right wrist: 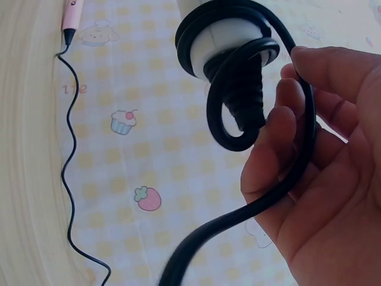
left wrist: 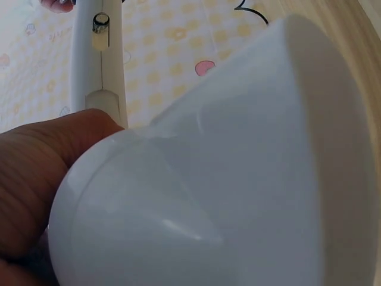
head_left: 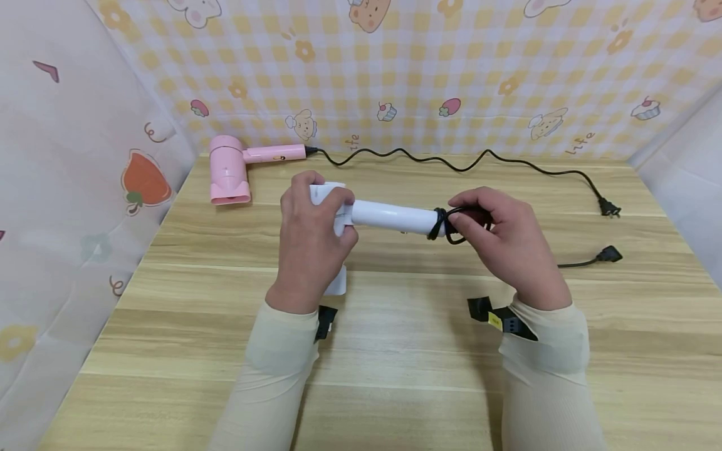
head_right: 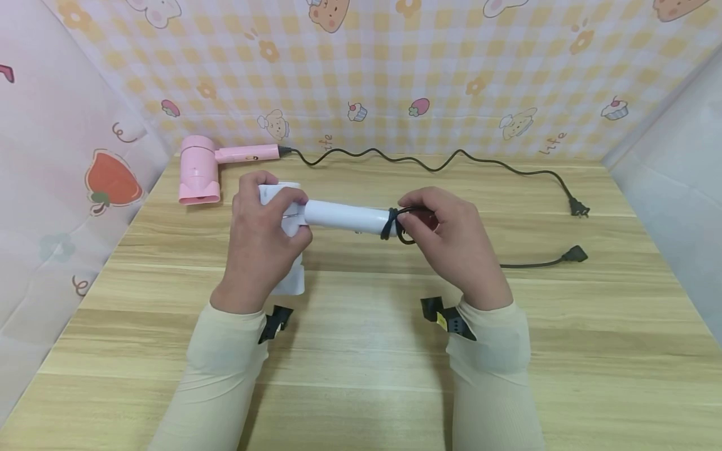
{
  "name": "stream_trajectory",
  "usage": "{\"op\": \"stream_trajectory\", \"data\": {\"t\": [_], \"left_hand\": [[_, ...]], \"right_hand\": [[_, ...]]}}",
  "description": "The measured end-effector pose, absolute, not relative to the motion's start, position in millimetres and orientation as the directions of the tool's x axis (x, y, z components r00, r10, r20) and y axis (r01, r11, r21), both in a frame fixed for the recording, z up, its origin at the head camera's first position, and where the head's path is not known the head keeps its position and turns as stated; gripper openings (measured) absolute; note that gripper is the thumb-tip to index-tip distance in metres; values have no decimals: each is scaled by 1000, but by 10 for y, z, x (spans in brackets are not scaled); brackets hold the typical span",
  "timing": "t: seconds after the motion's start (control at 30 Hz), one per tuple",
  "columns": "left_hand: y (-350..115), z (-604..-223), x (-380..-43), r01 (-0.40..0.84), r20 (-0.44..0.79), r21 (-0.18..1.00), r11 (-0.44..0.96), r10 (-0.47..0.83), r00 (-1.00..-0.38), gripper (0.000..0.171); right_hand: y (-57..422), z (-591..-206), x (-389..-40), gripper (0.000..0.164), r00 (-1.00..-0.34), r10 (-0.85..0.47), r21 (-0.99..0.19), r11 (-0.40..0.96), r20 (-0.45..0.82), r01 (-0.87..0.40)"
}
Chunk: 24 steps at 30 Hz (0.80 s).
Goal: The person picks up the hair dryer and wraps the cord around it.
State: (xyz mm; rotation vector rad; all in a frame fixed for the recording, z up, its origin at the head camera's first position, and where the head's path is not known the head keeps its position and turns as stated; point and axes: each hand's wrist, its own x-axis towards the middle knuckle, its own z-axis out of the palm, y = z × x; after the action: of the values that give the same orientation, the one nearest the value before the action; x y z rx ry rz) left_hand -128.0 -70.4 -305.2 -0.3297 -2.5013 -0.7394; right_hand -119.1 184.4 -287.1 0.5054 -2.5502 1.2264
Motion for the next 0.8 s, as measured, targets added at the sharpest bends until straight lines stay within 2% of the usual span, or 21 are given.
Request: {"op": "stream_trajectory", "data": {"t": [0.4, 0.8], "left_hand": [[-740, -3034, -1289, 396, 531, 443, 805, 121, -839, 32], [-737, -2999, -1270, 442, 530, 482, 757, 150, -835, 30]], "right_hand": [[1883, -2912, -1248, 15, -890, -159, -680, 592, 428, -433], [1959, -2967, -1273, 19, -930, -128, -728, 589, 345, -351]]}}
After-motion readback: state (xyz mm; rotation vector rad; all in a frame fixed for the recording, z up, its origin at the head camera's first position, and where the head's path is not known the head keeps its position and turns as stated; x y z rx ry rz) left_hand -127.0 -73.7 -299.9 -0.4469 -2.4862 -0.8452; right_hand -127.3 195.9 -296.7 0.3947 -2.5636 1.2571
